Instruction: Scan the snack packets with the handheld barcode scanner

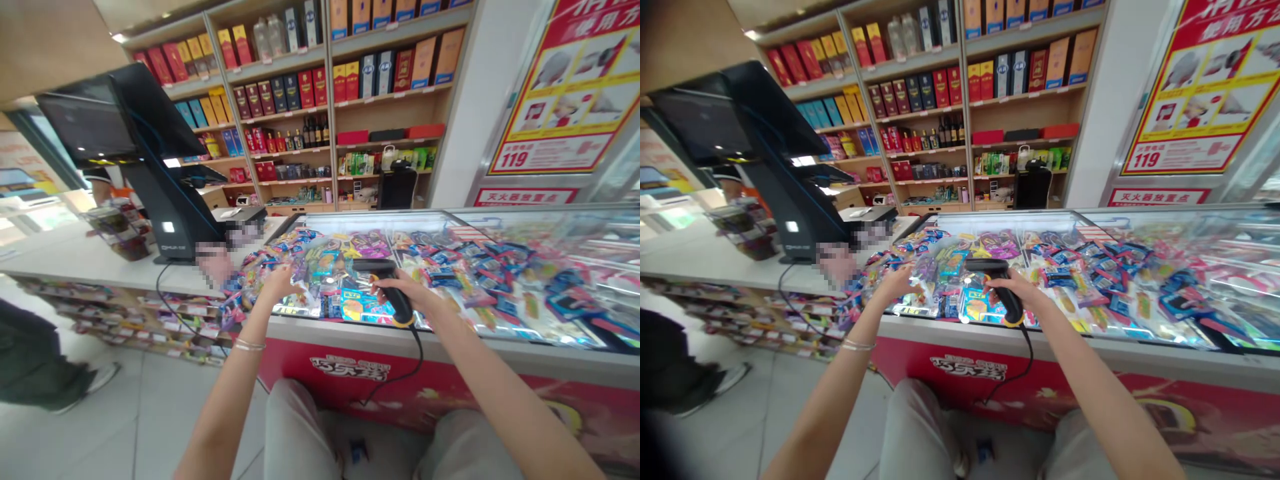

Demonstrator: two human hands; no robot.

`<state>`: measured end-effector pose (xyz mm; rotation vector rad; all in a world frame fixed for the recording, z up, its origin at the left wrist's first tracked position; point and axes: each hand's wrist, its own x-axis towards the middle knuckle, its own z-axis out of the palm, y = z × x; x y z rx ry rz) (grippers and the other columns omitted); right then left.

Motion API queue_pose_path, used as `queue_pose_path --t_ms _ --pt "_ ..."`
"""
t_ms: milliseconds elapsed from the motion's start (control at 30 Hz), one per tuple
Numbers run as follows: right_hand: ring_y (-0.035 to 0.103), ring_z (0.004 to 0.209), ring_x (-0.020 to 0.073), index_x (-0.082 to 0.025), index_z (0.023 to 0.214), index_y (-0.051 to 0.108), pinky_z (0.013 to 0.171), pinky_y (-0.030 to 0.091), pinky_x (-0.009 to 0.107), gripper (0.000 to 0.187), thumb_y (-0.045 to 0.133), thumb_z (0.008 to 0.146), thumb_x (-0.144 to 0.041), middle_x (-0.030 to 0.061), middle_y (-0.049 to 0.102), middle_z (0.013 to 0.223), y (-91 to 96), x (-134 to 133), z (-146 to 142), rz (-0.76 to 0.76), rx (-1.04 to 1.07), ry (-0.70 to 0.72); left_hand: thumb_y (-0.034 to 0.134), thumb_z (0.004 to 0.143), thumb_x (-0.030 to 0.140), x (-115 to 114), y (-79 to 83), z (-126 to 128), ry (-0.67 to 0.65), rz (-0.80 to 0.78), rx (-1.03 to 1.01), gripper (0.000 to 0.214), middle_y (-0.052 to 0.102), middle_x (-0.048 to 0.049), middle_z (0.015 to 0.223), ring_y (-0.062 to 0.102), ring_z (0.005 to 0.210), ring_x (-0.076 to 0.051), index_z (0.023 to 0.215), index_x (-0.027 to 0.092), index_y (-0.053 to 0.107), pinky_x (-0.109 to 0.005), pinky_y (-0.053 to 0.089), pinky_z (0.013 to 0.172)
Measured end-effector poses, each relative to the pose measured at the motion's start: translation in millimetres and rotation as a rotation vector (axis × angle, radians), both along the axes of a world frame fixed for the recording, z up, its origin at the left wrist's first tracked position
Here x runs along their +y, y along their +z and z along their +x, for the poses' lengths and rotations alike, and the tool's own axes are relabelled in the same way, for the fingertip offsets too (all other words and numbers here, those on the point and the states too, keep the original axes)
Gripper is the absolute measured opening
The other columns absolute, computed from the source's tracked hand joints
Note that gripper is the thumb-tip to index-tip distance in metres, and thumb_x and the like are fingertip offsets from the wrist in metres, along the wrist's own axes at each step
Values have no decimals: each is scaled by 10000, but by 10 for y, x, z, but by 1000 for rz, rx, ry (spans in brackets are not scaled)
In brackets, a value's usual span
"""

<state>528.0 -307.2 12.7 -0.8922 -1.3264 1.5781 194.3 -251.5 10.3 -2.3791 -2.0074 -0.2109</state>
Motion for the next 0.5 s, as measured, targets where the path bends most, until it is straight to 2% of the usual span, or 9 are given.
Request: queue_pose_path --t_ms 133,233,300,400,500 --pt "604 488 140 -127 823 615 480 549 279 275 760 656 -291 40 660 645 -110 145 -291 -24 -14 87 699 616 568 -2 -83 -42 -3 -122 46 673 541 -197 1268 471 1228 -335 1122 146 561 -397 415 955" --pt "601 480 133 -133 812 600 464 541 261 262 720 699 -337 30 644 630 -204 291 -376 -63 17 161 698 574 614 19 -93 16 13 -198 55 681 551 -216 1235 441 1239 -365 1043 135 580 -413 395 968" --pt "609 489 131 -129 815 596 473 538 251 255 692 723 -346 38 650 655 -269 399 -378 -80 24 227 733 523 601 35 -104 51 7 -194 22 705 562 -219 1198 456 1208 -382 1018 126 574 -410 401 952" --pt "633 526 147 -118 833 598 514 550 270 250 661 743 -343 52 657 692 -362 548 -334 -86 33 307 798 461 508 89 -163 68 -45 -229 -150 732 614 -166 1065 563 1039 -342 1031 126 544 -375 454 851" --pt "653 551 164 -116 809 596 569 563 291 272 636 767 -383 61 657 683 -443 642 -269 -118 47 350 806 487 431 242 -275 78 -74 -227 -454 711 637 -95 950 608 886 -270 1067 134 523 -346 480 768"
